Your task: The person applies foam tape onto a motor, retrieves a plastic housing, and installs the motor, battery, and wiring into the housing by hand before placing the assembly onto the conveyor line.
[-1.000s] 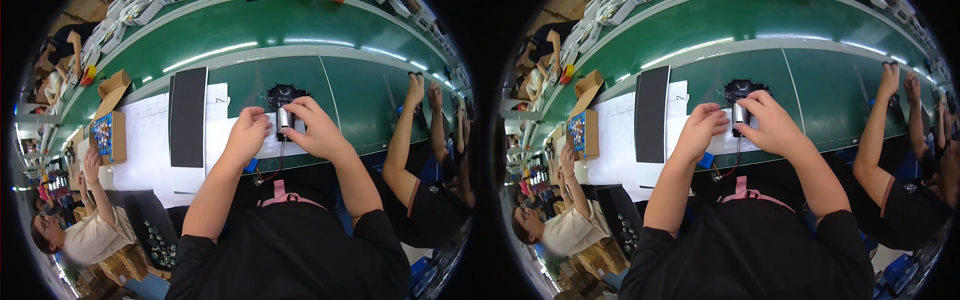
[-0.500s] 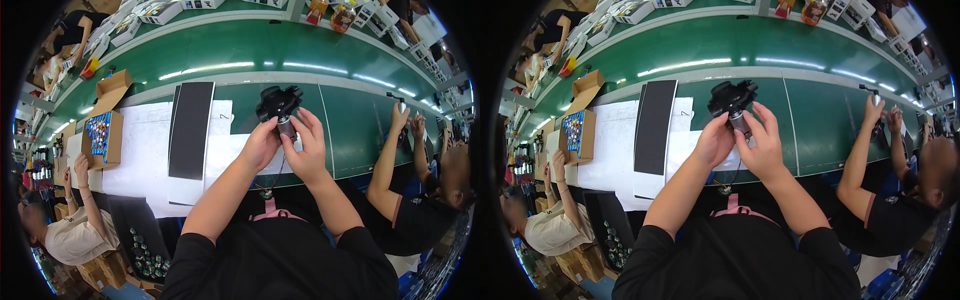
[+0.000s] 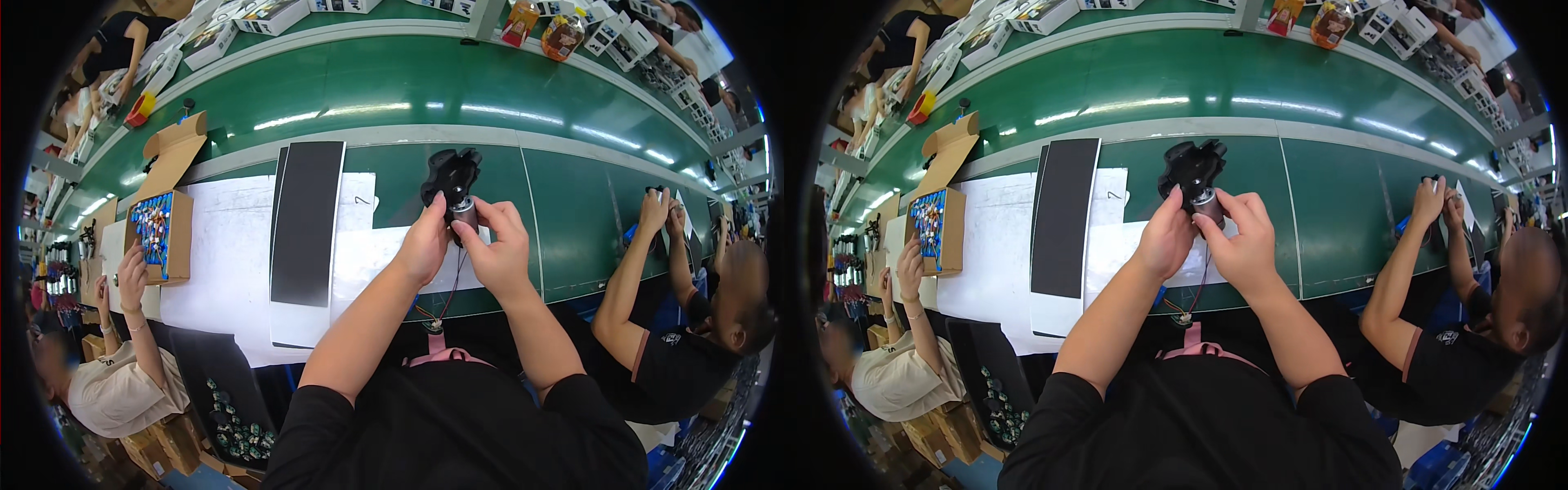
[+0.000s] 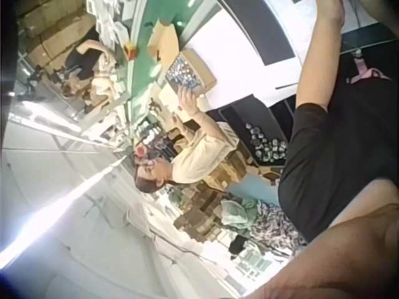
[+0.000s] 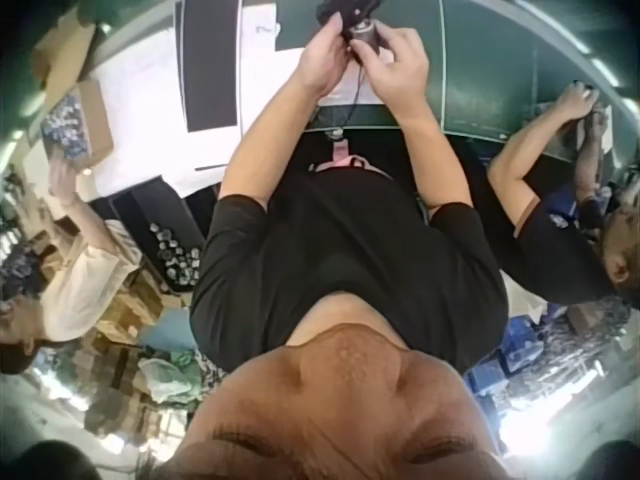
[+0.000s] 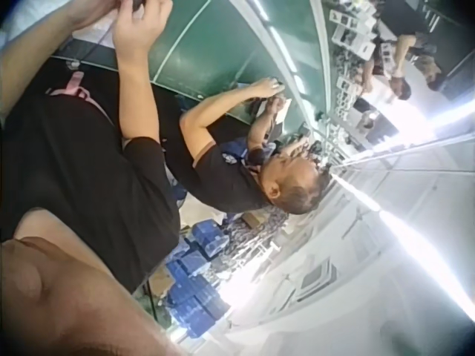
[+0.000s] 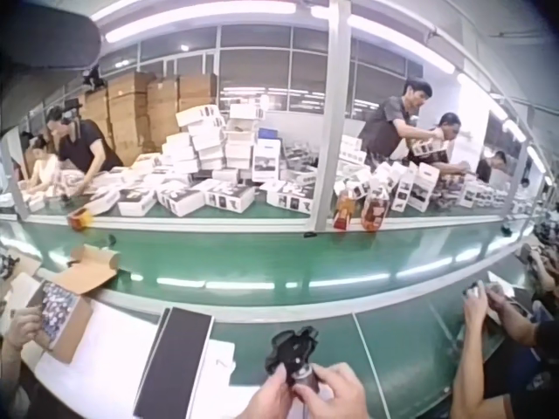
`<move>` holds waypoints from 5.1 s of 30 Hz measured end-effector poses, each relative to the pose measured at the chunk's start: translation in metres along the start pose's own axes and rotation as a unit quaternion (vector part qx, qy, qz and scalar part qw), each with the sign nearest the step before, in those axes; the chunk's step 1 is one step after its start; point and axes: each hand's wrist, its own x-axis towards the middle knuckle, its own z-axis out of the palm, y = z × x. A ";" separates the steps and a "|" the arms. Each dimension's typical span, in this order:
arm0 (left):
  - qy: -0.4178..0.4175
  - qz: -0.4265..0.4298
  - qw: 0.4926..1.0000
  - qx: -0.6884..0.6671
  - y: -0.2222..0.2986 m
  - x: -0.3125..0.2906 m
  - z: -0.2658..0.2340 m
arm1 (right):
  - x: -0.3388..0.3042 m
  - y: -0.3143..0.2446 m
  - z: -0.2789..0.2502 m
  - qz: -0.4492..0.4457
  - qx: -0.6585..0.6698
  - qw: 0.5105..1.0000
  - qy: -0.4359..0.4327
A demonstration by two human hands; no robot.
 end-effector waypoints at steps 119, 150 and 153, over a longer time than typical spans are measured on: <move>0.237 0.296 0.667 0.641 0.029 0.031 -0.016 | 0.113 0.064 -0.011 0.125 0.190 0.964 -0.135; 0.223 0.138 0.756 0.600 0.026 -0.046 0.000 | 0.046 0.030 -0.027 -0.091 -0.035 0.957 -0.273; 0.249 0.170 0.775 0.555 0.008 -0.055 -0.007 | 0.038 0.021 -0.025 -0.132 -0.073 0.950 -0.272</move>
